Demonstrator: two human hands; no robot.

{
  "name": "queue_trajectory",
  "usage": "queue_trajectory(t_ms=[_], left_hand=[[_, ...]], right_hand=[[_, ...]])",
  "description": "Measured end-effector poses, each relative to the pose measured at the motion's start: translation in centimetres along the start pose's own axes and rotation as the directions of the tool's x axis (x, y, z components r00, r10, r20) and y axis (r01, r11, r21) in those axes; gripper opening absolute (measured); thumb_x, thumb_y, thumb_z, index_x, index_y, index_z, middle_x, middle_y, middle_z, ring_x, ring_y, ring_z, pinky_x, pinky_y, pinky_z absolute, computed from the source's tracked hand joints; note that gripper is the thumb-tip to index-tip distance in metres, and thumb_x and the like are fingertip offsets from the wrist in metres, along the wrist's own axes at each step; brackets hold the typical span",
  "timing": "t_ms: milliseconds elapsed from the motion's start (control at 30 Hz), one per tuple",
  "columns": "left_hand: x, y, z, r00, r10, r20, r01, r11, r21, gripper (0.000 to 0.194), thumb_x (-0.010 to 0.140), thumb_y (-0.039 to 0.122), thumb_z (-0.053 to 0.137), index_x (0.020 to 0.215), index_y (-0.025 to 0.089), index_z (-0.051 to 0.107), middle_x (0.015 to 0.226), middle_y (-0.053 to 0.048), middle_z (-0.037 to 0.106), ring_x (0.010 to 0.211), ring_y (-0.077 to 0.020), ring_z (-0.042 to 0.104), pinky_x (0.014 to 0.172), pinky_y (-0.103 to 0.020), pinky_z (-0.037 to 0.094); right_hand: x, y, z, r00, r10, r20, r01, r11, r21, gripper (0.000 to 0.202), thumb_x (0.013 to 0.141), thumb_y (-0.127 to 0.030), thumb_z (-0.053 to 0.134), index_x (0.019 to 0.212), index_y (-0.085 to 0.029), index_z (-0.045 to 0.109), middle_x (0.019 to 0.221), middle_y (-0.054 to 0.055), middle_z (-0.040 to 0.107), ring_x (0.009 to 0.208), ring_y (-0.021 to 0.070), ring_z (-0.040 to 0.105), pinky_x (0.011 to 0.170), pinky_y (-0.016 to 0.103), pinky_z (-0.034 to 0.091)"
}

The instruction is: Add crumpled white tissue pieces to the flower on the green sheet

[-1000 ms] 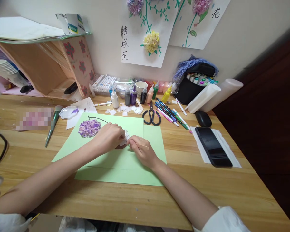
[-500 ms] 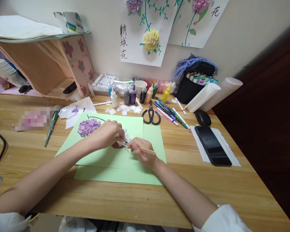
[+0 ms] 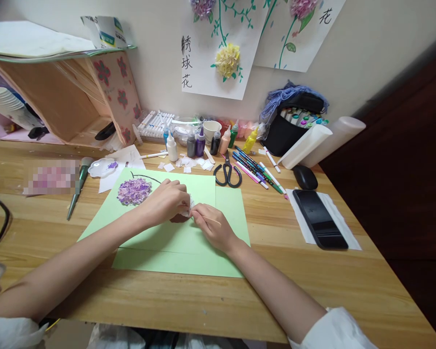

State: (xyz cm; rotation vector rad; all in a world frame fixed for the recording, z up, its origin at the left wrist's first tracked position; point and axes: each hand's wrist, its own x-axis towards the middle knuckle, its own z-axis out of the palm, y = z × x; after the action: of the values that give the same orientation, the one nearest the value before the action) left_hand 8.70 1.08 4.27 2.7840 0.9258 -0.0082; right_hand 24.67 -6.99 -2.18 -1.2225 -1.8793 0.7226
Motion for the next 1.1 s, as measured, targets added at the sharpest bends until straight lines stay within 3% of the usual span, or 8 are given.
queue_trajectory(t_ms=[133, 367, 533, 833, 967, 1100], left_hand=[[0.0, 0.0, -0.5, 1.000, -0.011, 0.003, 0.011, 1.000, -0.007, 0.013, 0.081, 0.020, 0.056, 0.077, 0.018, 0.069, 0.086, -0.007, 0.066, 0.084, -0.0203, 0.054, 0.069, -0.031, 0.029], [-0.3, -0.9, -1.4, 0.994, -0.059, -0.097, 0.059, 0.998, -0.004, 0.016, 0.081, 0.015, 0.053, 0.080, 0.017, 0.069, 0.086, -0.006, 0.069, 0.082, -0.0201, 0.057, 0.071, -0.031, 0.034], [-0.6, -1.4, -2.3, 0.987, -0.080, -0.139, 0.080, 0.997, -0.009, 0.016, 0.079, 0.013, 0.053, 0.078, 0.016, 0.068, 0.087, -0.006, 0.070, 0.082, -0.0205, 0.059, 0.071, -0.030, 0.036], [-0.7, -3.3, -1.8, 0.977, -0.186, -0.104, 0.196, 0.977, 0.088, 0.022, 0.079, 0.009, 0.050, 0.086, 0.015, 0.070, 0.089, -0.011, 0.070, 0.090, -0.0230, 0.061, 0.074, -0.030, 0.041], [-0.6, -4.0, -1.4, 0.980, -0.193, -0.041, 0.196, 0.977, 0.079, 0.030, 0.076, 0.005, 0.050, 0.096, 0.017, 0.069, 0.093, -0.009, 0.071, 0.091, -0.0207, 0.062, 0.077, -0.028, 0.042], [-0.5, -4.1, -1.3, 0.986, -0.168, 0.015, 0.165, 0.979, 0.120, 0.041, 0.075, -0.001, 0.046, 0.103, 0.019, 0.068, 0.093, -0.008, 0.071, 0.091, -0.0207, 0.063, 0.078, -0.028, 0.041]], right_hand=[[0.1, -0.1, 0.0, 1.000, 0.005, -0.002, -0.005, 1.000, -0.008, 0.032, 0.098, -0.033, 0.030, 0.084, -0.023, 0.057, 0.074, 0.002, 0.061, 0.070, 0.0160, 0.057, 0.067, 0.027, 0.043], [0.2, -0.2, 0.1, 0.999, 0.035, 0.000, -0.035, 0.999, -0.031, 0.034, 0.098, -0.035, 0.029, 0.084, -0.022, 0.057, 0.071, 0.002, 0.057, 0.067, 0.0156, 0.055, 0.066, 0.027, 0.042], [0.4, -0.2, 0.1, 0.996, 0.092, -0.016, -0.091, 0.995, 0.042, 0.033, 0.098, -0.036, 0.031, 0.083, -0.021, 0.057, 0.068, 0.001, 0.057, 0.065, 0.0148, 0.055, 0.064, 0.026, 0.041], [1.2, -0.4, 0.8, 0.969, 0.231, -0.091, -0.210, 0.958, 0.194, 0.039, 0.096, -0.043, 0.032, 0.074, -0.020, 0.054, 0.059, -0.001, 0.054, 0.055, 0.0131, 0.052, 0.056, 0.025, 0.040], [1.8, -0.2, 1.3, 0.934, 0.320, -0.158, -0.270, 0.923, 0.273, 0.039, 0.095, -0.046, 0.034, 0.073, -0.019, 0.052, 0.053, -0.002, 0.052, 0.049, 0.0121, 0.050, 0.052, 0.024, 0.038], [1.7, -0.1, 1.4, 0.930, 0.324, -0.174, -0.250, 0.903, 0.349, 0.039, 0.095, -0.045, 0.034, 0.073, -0.019, 0.053, 0.053, -0.002, 0.052, 0.047, 0.0112, 0.047, 0.049, 0.023, 0.036]])
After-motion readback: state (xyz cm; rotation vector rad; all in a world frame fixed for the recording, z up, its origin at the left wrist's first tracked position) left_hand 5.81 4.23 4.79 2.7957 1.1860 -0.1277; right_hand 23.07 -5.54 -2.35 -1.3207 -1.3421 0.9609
